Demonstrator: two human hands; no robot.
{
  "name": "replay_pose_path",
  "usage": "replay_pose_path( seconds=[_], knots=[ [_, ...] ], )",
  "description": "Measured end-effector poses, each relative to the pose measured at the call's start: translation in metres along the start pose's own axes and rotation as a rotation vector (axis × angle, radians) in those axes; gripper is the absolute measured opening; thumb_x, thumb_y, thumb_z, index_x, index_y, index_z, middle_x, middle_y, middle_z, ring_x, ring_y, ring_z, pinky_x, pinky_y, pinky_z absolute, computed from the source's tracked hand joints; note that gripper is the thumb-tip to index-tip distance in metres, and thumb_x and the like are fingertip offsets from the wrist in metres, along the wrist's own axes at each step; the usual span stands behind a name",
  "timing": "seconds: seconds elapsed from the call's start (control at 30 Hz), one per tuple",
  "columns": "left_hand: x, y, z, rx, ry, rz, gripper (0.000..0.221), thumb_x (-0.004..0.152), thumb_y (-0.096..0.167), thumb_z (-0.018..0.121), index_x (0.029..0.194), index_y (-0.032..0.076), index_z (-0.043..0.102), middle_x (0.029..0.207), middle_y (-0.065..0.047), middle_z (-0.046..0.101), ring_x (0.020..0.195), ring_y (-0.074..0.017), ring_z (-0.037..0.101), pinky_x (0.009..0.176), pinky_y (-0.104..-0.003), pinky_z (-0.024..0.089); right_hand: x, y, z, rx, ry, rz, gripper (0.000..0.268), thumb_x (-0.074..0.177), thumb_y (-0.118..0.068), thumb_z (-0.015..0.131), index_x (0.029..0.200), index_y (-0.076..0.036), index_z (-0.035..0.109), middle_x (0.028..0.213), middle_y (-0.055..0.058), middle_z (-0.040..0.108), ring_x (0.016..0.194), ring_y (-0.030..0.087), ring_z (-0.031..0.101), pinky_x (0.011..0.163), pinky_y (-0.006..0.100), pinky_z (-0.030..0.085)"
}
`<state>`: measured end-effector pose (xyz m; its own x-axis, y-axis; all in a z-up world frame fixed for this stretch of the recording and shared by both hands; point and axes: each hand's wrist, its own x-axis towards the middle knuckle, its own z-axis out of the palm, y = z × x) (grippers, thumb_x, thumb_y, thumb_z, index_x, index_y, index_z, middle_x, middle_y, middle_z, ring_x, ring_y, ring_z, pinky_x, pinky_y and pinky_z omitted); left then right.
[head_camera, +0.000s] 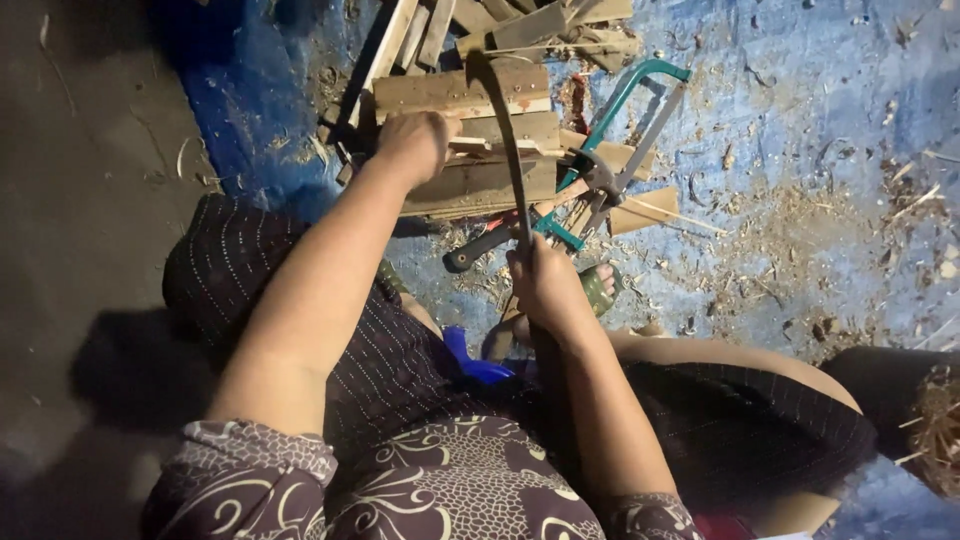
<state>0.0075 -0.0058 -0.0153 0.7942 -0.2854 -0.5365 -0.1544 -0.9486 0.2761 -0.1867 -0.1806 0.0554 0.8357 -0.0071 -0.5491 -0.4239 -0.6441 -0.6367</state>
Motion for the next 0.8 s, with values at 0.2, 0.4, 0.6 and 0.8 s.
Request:
replay_pose_path(
  seconds=[0.2,0.4,0.6,0.8],
  knots=[
    [0.007,-0.009,0.000,0.128,0.074,0.153,0.024,0.091,0.017,0.072,0.086,-0.006,0.078,0.083,-0.027,0.074,0.093,-0.0460,0.074,0.093,-0.056,0.055,0.038,0.038,0.037,-0.159,-0.041,0.075,0.039,0.101,-0.029,0.054,0.134,-0.009,0.059,0.095,0.029,0.073,0.100,0.048,0.071,0.088,0.060,0.055],
    [0.021,-0.018,0.022,-0.051,-0.015,-0.018,0.027,0.094,0.020,0.069,0.102,-0.006,0.075,0.108,-0.029,0.073,0.115,-0.0460,0.066,0.103,-0.064,0.046,0.018,0.016,0.011,-0.078,-0.039,0.060,0.039,0.098,-0.029,0.055,0.132,-0.011,0.059,0.100,0.029,0.072,0.105,0.050,0.067,0.091,0.061,0.052],
    [-0.025,0.006,-0.017,0.037,0.090,0.059,0.032,0.098,0.018,0.060,0.113,-0.009,0.068,0.112,-0.026,0.073,0.117,-0.0420,0.067,0.104,-0.057,0.049,0.033,0.032,0.029,-0.102,0.013,0.068,0.034,0.097,-0.026,0.059,0.124,-0.007,0.061,0.096,0.030,0.073,0.101,0.049,0.070,0.089,0.062,0.053],
    [0.010,-0.023,0.024,0.096,0.107,0.205,0.029,0.096,0.000,0.052,0.117,-0.010,0.069,0.105,-0.029,0.074,0.113,-0.0465,0.068,0.105,-0.068,0.042,0.051,0.058,0.044,-0.103,-0.032,0.057,0.034,0.096,-0.025,0.058,0.121,-0.004,0.063,0.098,0.031,0.073,0.102,0.050,0.069,0.088,0.061,0.054]
  ],
)
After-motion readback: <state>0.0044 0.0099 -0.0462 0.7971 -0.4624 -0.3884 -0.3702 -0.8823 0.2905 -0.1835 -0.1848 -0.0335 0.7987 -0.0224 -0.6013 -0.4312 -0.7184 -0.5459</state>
